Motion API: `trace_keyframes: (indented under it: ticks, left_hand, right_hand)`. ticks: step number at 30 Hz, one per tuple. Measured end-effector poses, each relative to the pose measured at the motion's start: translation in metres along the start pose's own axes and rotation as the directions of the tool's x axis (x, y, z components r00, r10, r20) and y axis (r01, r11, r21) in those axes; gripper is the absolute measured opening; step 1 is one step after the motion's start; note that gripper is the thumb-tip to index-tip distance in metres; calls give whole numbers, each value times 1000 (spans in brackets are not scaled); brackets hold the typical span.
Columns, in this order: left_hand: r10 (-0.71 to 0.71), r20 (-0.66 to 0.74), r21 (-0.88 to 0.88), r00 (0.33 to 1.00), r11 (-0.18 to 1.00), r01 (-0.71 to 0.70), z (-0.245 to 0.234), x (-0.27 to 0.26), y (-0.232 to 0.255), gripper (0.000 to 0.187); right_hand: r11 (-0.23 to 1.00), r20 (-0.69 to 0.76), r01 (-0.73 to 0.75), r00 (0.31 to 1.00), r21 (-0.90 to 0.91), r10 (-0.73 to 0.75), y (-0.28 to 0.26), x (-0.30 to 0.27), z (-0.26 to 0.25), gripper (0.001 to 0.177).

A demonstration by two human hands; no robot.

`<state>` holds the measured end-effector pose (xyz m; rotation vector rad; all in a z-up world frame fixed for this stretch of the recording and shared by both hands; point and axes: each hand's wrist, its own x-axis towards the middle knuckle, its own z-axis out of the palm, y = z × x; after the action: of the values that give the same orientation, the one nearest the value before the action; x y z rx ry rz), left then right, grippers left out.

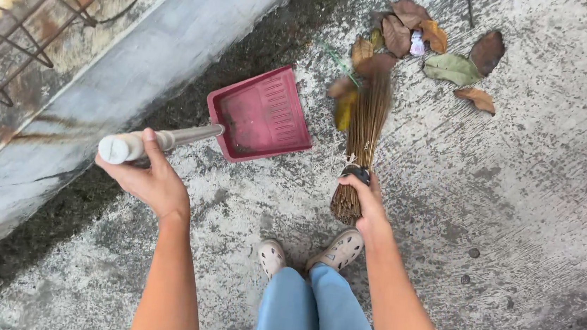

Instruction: The person is sweeping dry leaves on an outdoor concrete path using a broom and a dustpan.

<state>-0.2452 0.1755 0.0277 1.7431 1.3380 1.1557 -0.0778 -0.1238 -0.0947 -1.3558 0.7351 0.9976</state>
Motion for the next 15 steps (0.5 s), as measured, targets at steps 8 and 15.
trace_keyframes:
  ticks: [8, 15]
  left_hand:
    - [-8, -99, 158, 995, 987, 24, -40, -9, -47, 43]
    - [-136, -97, 121, 986, 982, 147, -59, 1, -105, 44]
  right_hand:
    - [995, -84, 94, 992, 25, -92, 8, -35, 1, 68]
    - [972, 70, -92, 994, 216, 78, 110, 18, -1, 37]
